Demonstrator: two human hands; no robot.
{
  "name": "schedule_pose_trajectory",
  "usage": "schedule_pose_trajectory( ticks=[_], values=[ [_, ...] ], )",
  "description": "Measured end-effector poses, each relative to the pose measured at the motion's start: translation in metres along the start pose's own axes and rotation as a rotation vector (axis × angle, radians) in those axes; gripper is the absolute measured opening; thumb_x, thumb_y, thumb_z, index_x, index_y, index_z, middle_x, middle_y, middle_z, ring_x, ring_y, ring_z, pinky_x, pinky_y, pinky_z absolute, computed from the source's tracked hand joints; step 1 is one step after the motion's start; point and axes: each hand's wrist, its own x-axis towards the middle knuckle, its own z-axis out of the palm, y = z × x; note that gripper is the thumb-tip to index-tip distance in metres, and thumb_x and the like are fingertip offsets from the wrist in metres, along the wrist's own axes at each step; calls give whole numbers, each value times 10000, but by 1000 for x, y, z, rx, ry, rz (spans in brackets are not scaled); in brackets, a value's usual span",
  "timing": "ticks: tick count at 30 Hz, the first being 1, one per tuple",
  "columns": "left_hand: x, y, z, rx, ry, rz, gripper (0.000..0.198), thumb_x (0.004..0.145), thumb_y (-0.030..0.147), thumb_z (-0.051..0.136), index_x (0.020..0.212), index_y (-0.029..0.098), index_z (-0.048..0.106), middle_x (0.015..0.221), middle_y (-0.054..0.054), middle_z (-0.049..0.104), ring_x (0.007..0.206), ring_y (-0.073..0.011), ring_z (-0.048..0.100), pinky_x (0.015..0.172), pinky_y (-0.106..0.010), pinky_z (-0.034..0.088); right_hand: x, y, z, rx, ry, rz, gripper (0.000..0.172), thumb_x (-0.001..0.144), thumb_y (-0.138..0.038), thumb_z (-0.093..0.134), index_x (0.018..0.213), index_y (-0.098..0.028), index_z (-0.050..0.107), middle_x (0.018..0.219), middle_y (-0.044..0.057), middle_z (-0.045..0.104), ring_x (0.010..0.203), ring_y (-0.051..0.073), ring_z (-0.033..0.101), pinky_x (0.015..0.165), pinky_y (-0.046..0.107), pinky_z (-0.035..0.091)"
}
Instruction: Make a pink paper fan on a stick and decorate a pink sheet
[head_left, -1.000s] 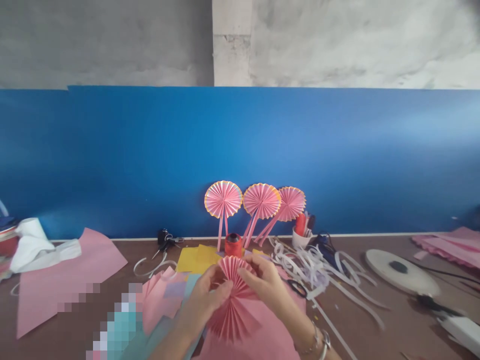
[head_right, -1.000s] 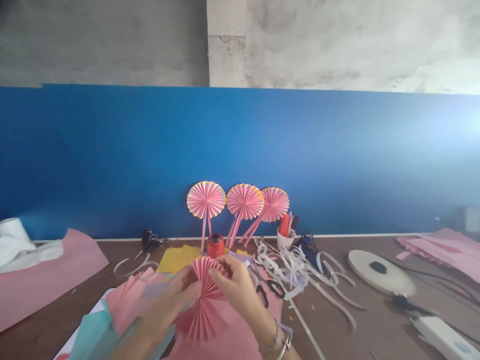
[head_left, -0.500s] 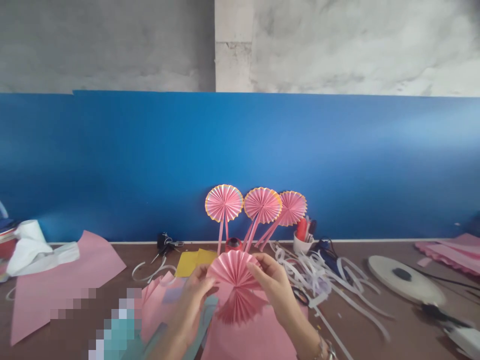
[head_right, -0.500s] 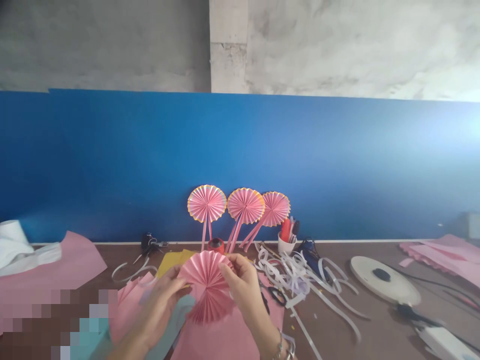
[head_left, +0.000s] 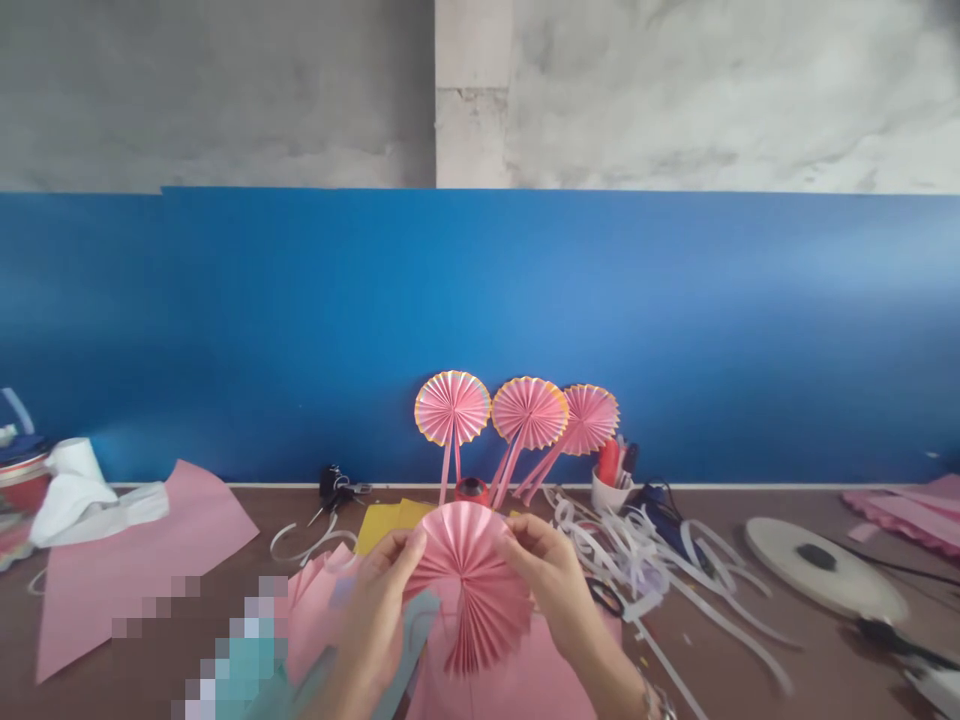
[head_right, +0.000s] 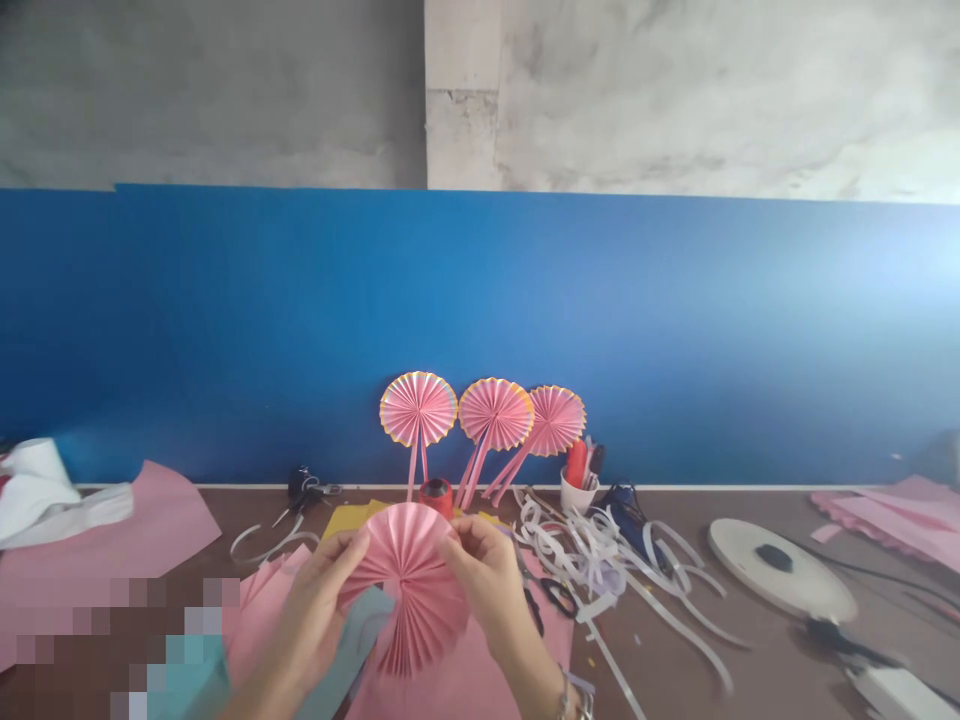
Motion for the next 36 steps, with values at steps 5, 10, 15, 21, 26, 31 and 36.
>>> schedule_pose_trajectory(
  ticks=[5, 10, 15, 21, 26, 31, 36],
  values=[
    [5, -14, -4, -37, 118, 46, 300, 674, 460, 697, 749, 180, 621, 692, -11, 650, 677, -173, 609, 667, -283, 480, 2, 8, 3, 61, -53, 4, 325, 682, -448, 703, 789, -145, 653, 708, 31, 639, 655, 151, 553, 612, 249, 427],
    [3, -9, -2, 6, 172, 65, 392, 639, 459, 720, 902, 181, 636, 751, -25, 668, 735, -201, 651, 693, -302, 505, 5, 9, 1, 59, -82, 22, 340, 655, -445, 722, 797, -145, 643, 724, 45, 658, 684, 177, 588, 634, 268, 448],
    [2, -1, 6, -43, 84, -14, 610, 569, 369, 796, 1093, 180, 549, 836, -54, 692, 837, -239, 673, 766, -344, 515, 4, 2, -1, 102, 57, 0, 370, 632, -477, 728, 789, -163, 614, 697, 30, 643, 631, 162, 567, 597, 258, 444],
    [4, -6, 7, -15, 29, 11, 567, 557, 383, 795, 1049, 196, 583, 1005, -86, 697, 970, -274, 641, 787, -332, 504, -1, -1, 2, 134, 111, 28, 319, 673, -457, 703, 807, -190, 594, 717, 38, 649, 693, 205, 606, 578, 268, 460],
    [9, -23, 4, -65, -59, -47, 526, 541, 429, 804, 974, 172, 652, 864, -78, 698, 809, -230, 657, 738, -324, 495, 1, 6, 1, 243, 107, 80, 332, 678, -439, 701, 848, -182, 579, 780, 59, 657, 684, 204, 614, 510, 244, 438],
    [16, -38, -4, 24, -176, -62, 627, 439, 454, 848, 960, 158, 664, 824, -101, 697, 759, -238, 650, 662, -324, 486, 2, 8, -2, 214, 154, 130, 336, 710, -451, 671, 887, -184, 572, 752, 32, 652, 465, 107, 501, 394, 201, 332],
    [10, -29, -1, 160, -182, -46, 405, 526, 376, 819, 837, 144, 702, 836, -111, 717, 831, -251, 651, 762, -333, 476, -2, -5, 2, 178, 55, 53, 392, 695, -418, 695, 984, -172, 596, 939, 74, 681, 758, 194, 631, 586, 243, 472]
  ],
)
